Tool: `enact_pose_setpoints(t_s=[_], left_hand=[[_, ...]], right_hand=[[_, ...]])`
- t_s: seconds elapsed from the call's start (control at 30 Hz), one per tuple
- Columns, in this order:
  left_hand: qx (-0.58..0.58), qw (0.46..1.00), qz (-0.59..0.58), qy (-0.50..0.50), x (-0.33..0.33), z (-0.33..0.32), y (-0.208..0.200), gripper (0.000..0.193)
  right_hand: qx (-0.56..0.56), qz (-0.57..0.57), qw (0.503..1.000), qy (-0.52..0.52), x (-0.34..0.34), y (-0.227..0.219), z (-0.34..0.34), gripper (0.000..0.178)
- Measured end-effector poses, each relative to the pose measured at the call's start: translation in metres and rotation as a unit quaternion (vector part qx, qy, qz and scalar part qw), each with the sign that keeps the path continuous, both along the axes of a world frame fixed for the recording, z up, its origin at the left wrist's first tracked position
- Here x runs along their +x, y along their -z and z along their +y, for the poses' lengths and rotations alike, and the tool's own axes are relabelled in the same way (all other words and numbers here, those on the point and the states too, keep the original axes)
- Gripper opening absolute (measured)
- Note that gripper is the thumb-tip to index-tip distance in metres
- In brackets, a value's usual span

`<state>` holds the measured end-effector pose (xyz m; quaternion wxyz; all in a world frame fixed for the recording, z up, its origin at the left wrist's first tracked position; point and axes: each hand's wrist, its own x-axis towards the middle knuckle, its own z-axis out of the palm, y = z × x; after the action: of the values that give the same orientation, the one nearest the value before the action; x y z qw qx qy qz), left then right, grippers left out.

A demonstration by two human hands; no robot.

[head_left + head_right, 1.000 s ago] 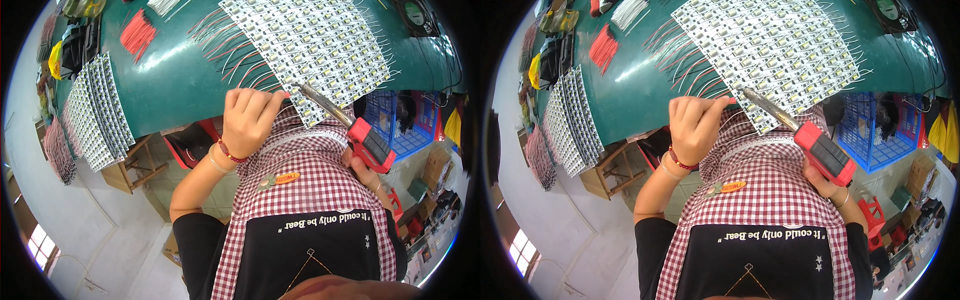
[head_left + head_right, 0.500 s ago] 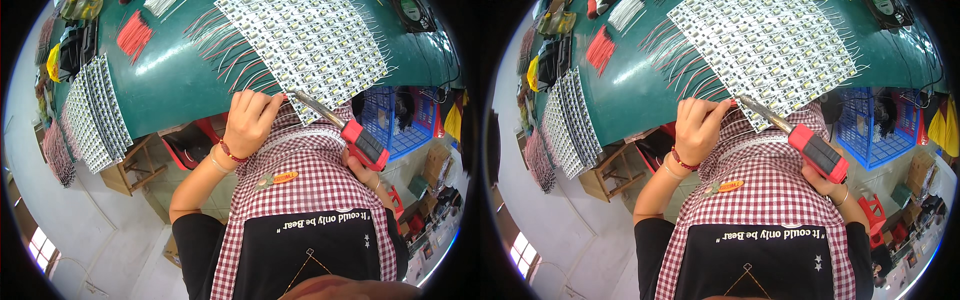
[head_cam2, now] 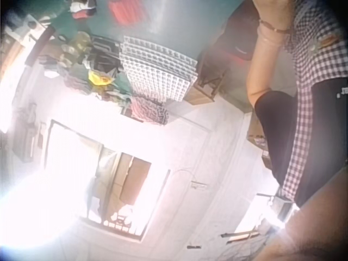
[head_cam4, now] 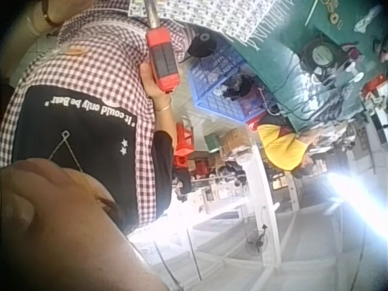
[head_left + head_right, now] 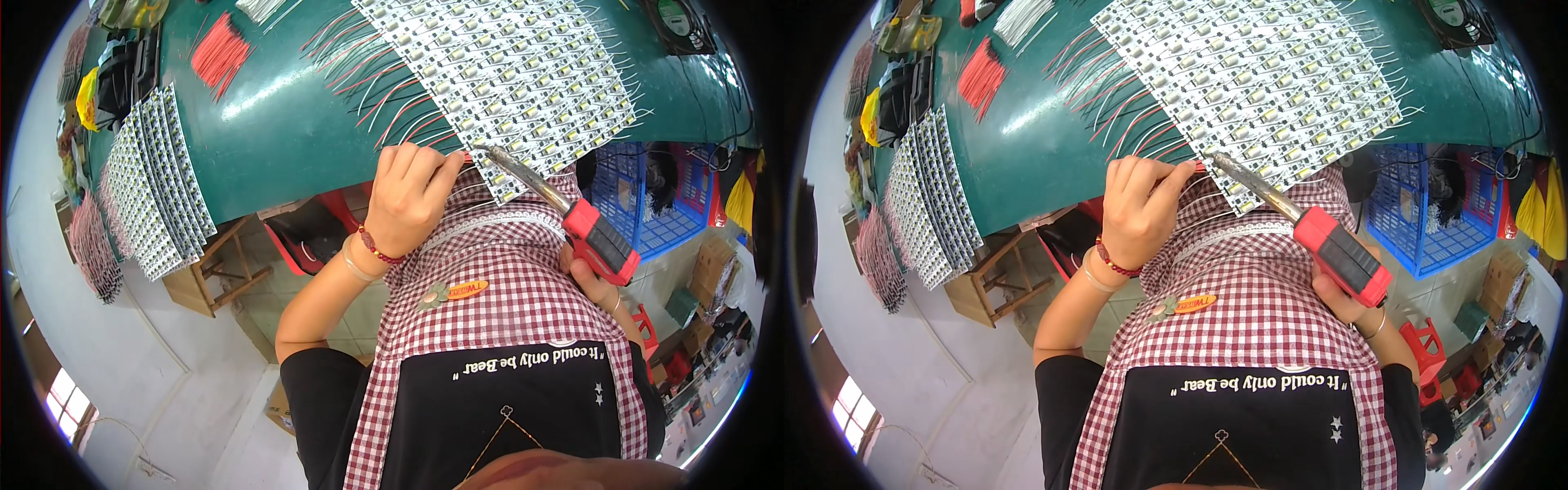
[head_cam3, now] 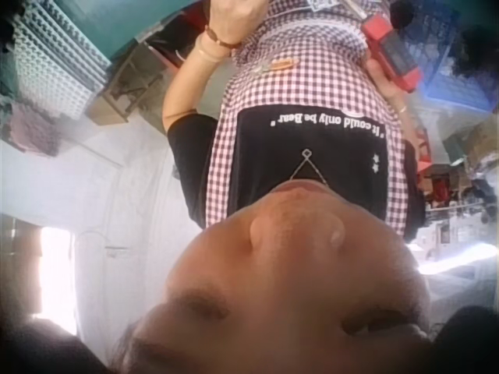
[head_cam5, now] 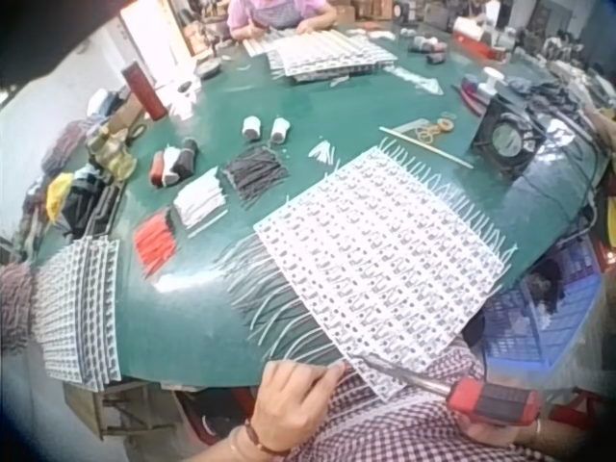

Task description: The person uses a soldering iron to attach red and black wires to a large LED panel. They repeatedly pick up wires, position them on the panel, and apply heat to secure them. The person also uses a wooden stick to adjust the wires on the panel.

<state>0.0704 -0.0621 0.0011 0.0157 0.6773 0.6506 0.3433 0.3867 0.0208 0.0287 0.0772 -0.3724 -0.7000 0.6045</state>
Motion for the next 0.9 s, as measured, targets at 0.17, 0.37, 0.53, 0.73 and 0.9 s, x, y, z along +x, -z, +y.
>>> enact_pose_setpoints(t_s=[0.17,0.37,0.53,0.73,0.9], left_hand=[[0.008,1.000,0.021,-0.002,-0.002,0.001,-0.002,0.029],[0.028,0.999,0.023,0.024,0.011,-0.007,-0.009,0.029],[0.033,0.999,0.007,0.009,0.014,-0.007,0.000,0.029],[0.029,1.000,0.006,0.010,0.014,-0.009,0.002,0.028],[0.020,1.000,0.009,0.014,0.015,-0.009,0.003,0.028]], right_hand=[[-0.005,0.000,1.000,0.001,-0.001,-0.001,-0.001,0.019],[-0.004,-0.002,1.000,-0.013,0.010,-0.001,-0.001,0.021],[0.010,0.019,1.000,-0.005,0.010,-0.001,0.002,0.021],[0.025,0.002,0.999,-0.021,0.026,0.009,-0.001,0.019],[0.056,0.004,0.998,-0.026,0.010,0.002,0.002,0.017]])
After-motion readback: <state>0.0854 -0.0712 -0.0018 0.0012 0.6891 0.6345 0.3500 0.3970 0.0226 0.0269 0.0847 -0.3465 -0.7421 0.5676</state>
